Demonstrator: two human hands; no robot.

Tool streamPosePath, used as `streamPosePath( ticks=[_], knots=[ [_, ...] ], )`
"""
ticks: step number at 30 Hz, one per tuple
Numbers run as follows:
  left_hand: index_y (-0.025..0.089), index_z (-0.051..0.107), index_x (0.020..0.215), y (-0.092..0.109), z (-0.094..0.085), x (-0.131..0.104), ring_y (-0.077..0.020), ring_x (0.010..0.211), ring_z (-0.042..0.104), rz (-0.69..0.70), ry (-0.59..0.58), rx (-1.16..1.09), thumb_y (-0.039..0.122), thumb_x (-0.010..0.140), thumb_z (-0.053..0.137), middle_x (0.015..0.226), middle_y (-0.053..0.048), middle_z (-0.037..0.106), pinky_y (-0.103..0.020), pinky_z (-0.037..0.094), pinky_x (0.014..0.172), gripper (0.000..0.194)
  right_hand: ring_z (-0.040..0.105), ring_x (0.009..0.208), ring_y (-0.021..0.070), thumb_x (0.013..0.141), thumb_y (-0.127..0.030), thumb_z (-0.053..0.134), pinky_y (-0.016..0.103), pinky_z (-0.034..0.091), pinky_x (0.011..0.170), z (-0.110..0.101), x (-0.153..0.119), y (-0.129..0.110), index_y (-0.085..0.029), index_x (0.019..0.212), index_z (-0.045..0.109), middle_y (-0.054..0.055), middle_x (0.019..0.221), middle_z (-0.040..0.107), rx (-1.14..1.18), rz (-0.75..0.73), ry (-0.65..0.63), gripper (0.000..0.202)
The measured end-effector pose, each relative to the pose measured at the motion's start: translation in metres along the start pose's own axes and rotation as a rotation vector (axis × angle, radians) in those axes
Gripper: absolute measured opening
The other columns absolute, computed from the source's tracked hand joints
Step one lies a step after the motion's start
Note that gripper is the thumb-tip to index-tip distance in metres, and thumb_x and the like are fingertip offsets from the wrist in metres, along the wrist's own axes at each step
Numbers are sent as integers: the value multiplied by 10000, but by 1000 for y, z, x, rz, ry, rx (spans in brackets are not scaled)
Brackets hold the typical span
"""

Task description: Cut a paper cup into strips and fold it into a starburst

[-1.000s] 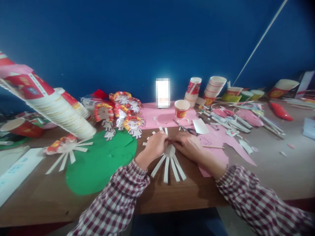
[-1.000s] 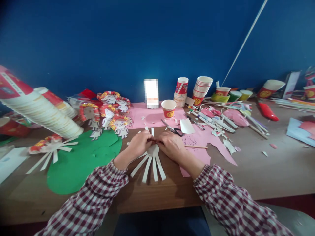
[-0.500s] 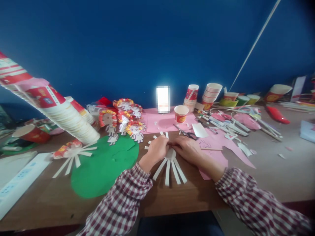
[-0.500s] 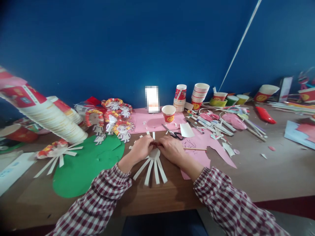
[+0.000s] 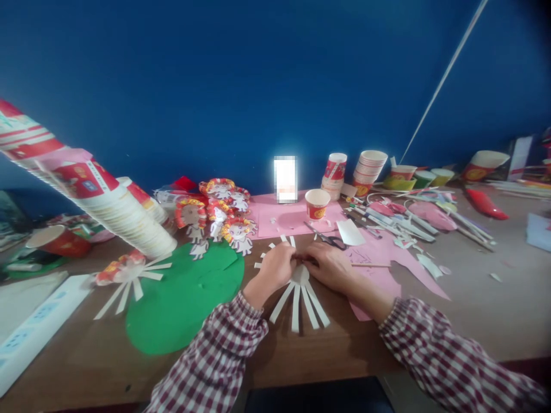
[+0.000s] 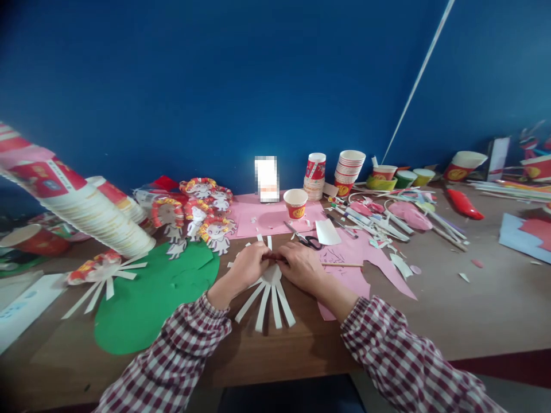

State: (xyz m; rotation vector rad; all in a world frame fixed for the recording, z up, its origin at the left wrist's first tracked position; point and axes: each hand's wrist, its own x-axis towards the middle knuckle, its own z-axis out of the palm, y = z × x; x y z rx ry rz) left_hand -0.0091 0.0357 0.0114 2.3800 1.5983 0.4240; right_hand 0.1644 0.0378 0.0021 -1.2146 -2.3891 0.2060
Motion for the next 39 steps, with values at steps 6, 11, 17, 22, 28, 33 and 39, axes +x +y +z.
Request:
streamPosePath(
  ticks=[6, 11, 17, 22, 28, 33, 39],
  knots=[
    [173, 641, 806, -1, 0, 0, -184, 809, 587, 5, 6, -34, 185, 794, 502, 869, -56, 631, -278, 402, 673, 140, 543, 785, 149, 780, -123, 530, 249, 371, 703, 2, 0, 2, -178, 825, 603, 28, 824, 618, 13, -14, 6, 101],
    [175, 642, 806, -2, 1, 0, -182, 802, 589, 8, 8, -41, 185, 792, 506, 857, -56, 631, -275, 397, 664, 138, 543, 780, 149, 786, -127, 528, 248, 372, 697, 4, 0, 3, -181, 812, 600, 24, 811, 617, 21, -15, 10, 94],
    [177, 623, 762, 0, 0, 0, -179, 774, 584, -7, 8, -17, 202, 790, 519, 828, -51, 625, -270, 388, 637, 111, 549, 811, 149, 791, -140, 534, 248, 379, 728, 3, 0, 2, -176, 845, 609, 35, 847, 619, 23, -2, -5, 99],
    [179, 626, 784, 1, -1, 0, -181, 806, 590, -3, 1, -6, 214, 802, 507, 859, -56, 625, -271, 398, 660, 125, 553, 823, 151, 799, -155, 535, 247, 377, 724, 3, 0, 2, -176, 857, 615, 35, 853, 620, 13, 17, -14, 101],
    [181, 631, 843, -1, 1, 0, -187, 838, 594, -5, -17, 25, 216, 822, 477, 894, -62, 620, -279, 410, 684, 159, 553, 825, 152, 811, -167, 530, 254, 368, 735, 3, 1, 2, -179, 824, 595, 30, 842, 615, -14, 10, -13, 67],
    [187, 633, 871, 0, 0, -1, -185, 846, 591, 0, -22, 23, 226, 825, 478, 914, -61, 617, -278, 419, 697, 166, 556, 840, 157, 826, -202, 543, 256, 372, 743, 2, 0, 2, -188, 863, 607, 29, 865, 627, -39, 24, -6, 75],
    [198, 659, 849, 1, -4, 0, -181, 820, 583, 20, -16, -3, 211, 817, 469, 885, -53, 622, -270, 412, 673, 193, 568, 827, 159, 848, -231, 533, 251, 387, 725, -2, -1, 0, -180, 884, 636, 45, 858, 635, -68, 33, -46, 120]
  ],
)
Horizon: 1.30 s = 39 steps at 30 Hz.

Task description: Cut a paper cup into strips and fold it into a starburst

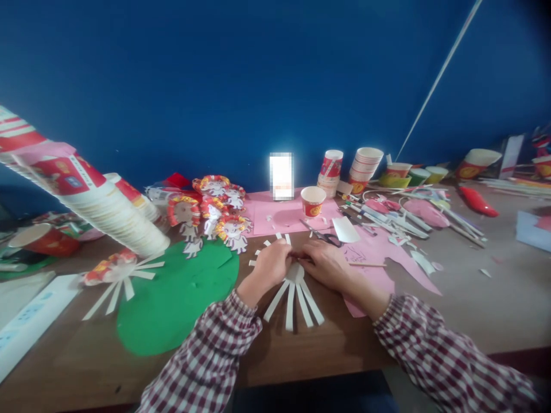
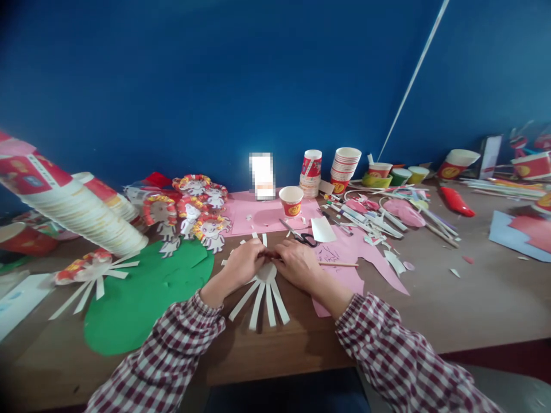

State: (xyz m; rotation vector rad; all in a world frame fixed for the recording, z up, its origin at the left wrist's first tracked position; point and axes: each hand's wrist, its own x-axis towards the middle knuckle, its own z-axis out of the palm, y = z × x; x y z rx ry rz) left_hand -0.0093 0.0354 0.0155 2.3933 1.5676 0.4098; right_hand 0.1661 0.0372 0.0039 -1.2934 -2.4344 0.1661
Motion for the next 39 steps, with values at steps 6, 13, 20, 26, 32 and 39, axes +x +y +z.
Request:
streamPosePath(
  ticks=[6, 13, 20, 26, 32, 39],
  knots=[
    [183, 677, 812, -4, 3, 1, -172, 777, 576, 52, 13, -113, 202, 803, 494, 839, -53, 622, -266, 413, 666, 183, 573, 845, 163, 850, -221, 533, 261, 398, 760, -2, 0, 0, -190, 930, 651, 48, 884, 644, 12, -25, -3, 146],
    [172, 657, 782, -6, 4, 2, -167, 757, 561, 32, 6, -93, 203, 792, 508, 825, -53, 613, -269, 401, 657, 153, 580, 870, 165, 877, -227, 510, 265, 410, 791, -5, 0, -2, -179, 965, 661, 61, 896, 652, 18, -28, -18, 182],
    [179, 632, 746, -2, 1, 2, -155, 736, 555, 31, 37, -35, 172, 786, 504, 806, -37, 605, -263, 385, 635, 134, 576, 931, 161, 906, -245, 474, 264, 410, 845, -7, 1, -5, -191, 1018, 660, 66, 943, 654, 40, -20, -29, 224],
    [173, 646, 761, -3, 0, 1, -164, 757, 564, 31, 6, -72, 187, 797, 508, 809, -50, 611, -263, 397, 650, 143, 582, 924, 170, 904, -249, 481, 275, 412, 839, -5, 0, -3, -197, 1029, 662, 70, 940, 655, 11, -24, -35, 226],
    [186, 686, 913, -7, 2, 0, -168, 781, 581, 47, -22, -136, 203, 819, 490, 858, -59, 637, -267, 423, 683, 218, 581, 926, 171, 910, -262, 480, 273, 408, 845, -4, 0, 2, -209, 1068, 653, 73, 932, 650, -27, -57, -39, 240],
    [180, 687, 923, -10, 5, 2, -171, 790, 581, 39, -15, -117, 198, 809, 509, 861, -65, 636, -265, 429, 695, 212, 580, 924, 166, 917, -264, 473, 260, 410, 822, -5, 0, 0, -230, 1068, 654, 63, 930, 648, -21, -56, -35, 238]
  ],
)
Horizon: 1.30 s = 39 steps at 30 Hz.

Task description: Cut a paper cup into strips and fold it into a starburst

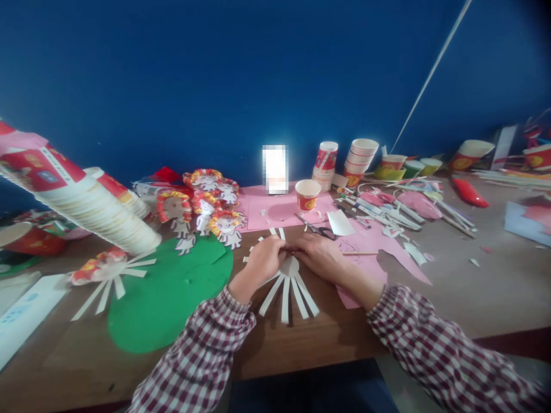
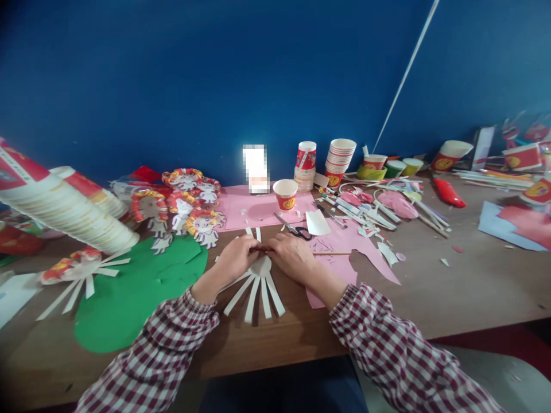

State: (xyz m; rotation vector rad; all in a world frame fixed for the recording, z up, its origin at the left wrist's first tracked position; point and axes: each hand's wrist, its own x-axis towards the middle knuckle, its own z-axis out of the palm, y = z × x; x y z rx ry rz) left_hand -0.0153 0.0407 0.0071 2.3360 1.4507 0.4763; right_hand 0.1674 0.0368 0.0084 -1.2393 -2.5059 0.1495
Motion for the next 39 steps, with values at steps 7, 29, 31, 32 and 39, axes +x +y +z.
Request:
streamPosePath(
  ticks=[7, 29, 31, 32, 39],
  knots=[
    [196, 692, 951, 2, -4, -1, -170, 777, 597, -45, 1, -111, 278, 805, 544, 871, -58, 675, -259, 431, 690, 223, 586, 865, 177, 923, -322, 466, 270, 411, 775, -12, -1, 11, -176, 965, 649, 93, 925, 645, -91, -9, -53, 238],
    [168, 605, 1066, -15, -3, 4, -175, 795, 638, -132, 230, -166, 221, 766, 605, 846, -41, 691, -294, 466, 761, 305, 617, 728, 189, 959, -352, 331, 258, 379, 627, -14, -2, 15, -203, 1119, 539, 69, 843, 683, -161, 230, 28, 301],
    [163, 624, 1045, -14, -4, 4, -176, 806, 641, -115, 242, -189, 197, 760, 607, 859, -48, 697, -296, 468, 771, 288, 623, 786, 197, 961, -345, 327, 264, 397, 668, -16, -2, 13, -190, 1062, 563, 87, 888, 682, -166, 215, 22, 300],
    [161, 631, 1034, -13, -4, 4, -176, 809, 643, -108, 247, -201, 185, 757, 607, 865, -50, 699, -296, 470, 772, 278, 622, 808, 199, 961, -337, 325, 268, 404, 687, -17, -1, 12, -181, 1028, 574, 97, 906, 679, -168, 205, 14, 302],
    [162, 662, 974, -9, -3, 6, -175, 790, 651, -92, 296, -294, 165, 747, 618, 882, -61, 708, -298, 493, 758, 232, 600, 906, 218, 961, -297, 315, 292, 425, 753, -21, -1, 5, -167, 1029, 593, 118, 972, 666, -174, 141, -14, 315]
  ],
)
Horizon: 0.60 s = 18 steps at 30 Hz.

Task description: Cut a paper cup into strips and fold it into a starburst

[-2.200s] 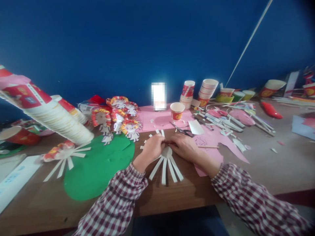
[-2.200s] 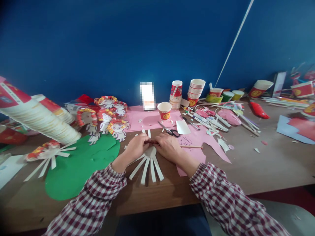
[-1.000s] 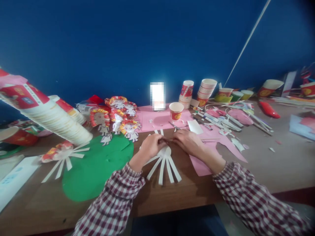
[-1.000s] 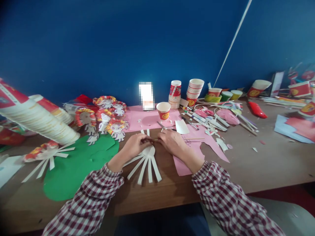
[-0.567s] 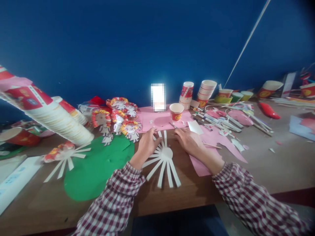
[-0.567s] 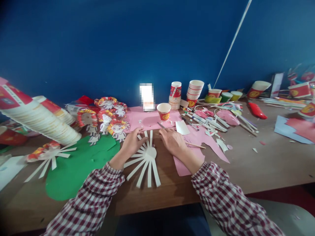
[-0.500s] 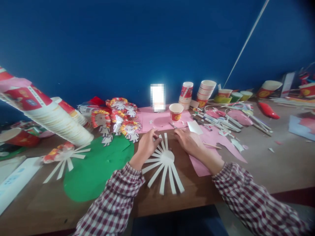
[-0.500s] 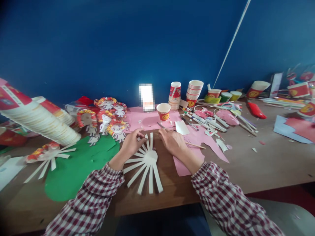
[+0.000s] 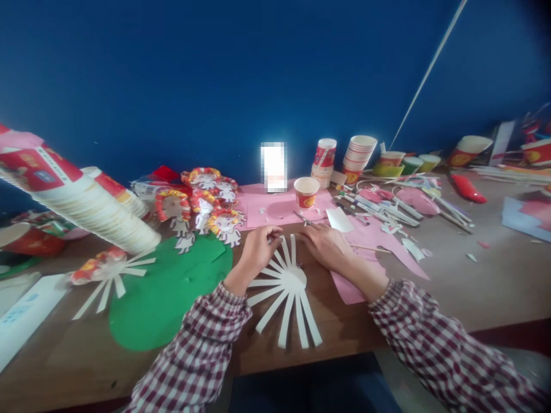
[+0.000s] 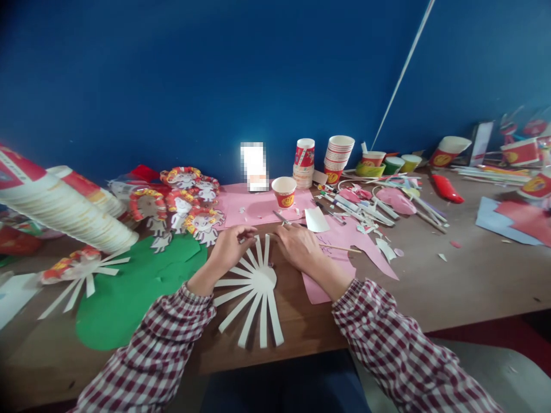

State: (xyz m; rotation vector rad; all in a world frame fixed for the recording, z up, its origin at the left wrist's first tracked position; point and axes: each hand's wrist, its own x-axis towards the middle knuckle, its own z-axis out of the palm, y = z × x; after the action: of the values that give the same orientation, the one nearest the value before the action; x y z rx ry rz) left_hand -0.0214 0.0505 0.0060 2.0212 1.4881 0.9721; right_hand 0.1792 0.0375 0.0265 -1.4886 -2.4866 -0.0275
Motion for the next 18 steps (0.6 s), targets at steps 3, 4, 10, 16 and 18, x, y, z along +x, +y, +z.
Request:
streamPosePath(
  ticks=[3, 4, 10, 16, 18],
  knots=[
    [168, 664, 965, 0, 2, 1, -169, 796, 650, 29, 15, -47, 169, 753, 622, 906, -62, 706, -291, 500, 758, 216, 604, 936, 201, 966, -291, 314, 287, 432, 790, 0, 0, 0, -190, 1163, 549, 110, 1065, 654, 61, -36, 19, 322],
    [167, 664, 964, 0, 2, 1, -169, 800, 648, 46, 23, -43, 174, 758, 622, 919, -65, 703, -291, 500, 758, 210, 608, 939, 195, 965, -282, 319, 283, 434, 799, 0, 0, 0, -190, 1193, 533, 111, 1082, 651, 78, -36, 20, 326],
    [177, 677, 907, 15, -2, -3, -174, 851, 610, 193, 145, 150, 240, 823, 574, 903, -62, 668, -299, 467, 789, 147, 617, 933, 199, 948, -261, 372, 281, 444, 798, -5, 1, 0, -182, 1185, 548, 107, 1014, 674, 90, -17, -21, 305],
    [187, 676, 874, 25, 4, -9, -148, 724, 600, 160, -62, 185, 283, 806, 596, 834, -35, 676, -252, 446, 665, 142, 631, 872, 194, 936, -226, 378, 266, 453, 747, -4, 1, 0, -167, 1074, 597, 105, 940, 680, 66, 0, -34, 266],
    [175, 669, 864, 22, 6, -9, -162, 752, 608, 127, -112, 209, 258, 790, 601, 839, -42, 678, -258, 449, 685, 130, 635, 886, 198, 934, -196, 352, 271, 462, 749, -3, 1, 1, -174, 1160, 562, 110, 972, 682, 69, 18, -9, 310]
  ],
)
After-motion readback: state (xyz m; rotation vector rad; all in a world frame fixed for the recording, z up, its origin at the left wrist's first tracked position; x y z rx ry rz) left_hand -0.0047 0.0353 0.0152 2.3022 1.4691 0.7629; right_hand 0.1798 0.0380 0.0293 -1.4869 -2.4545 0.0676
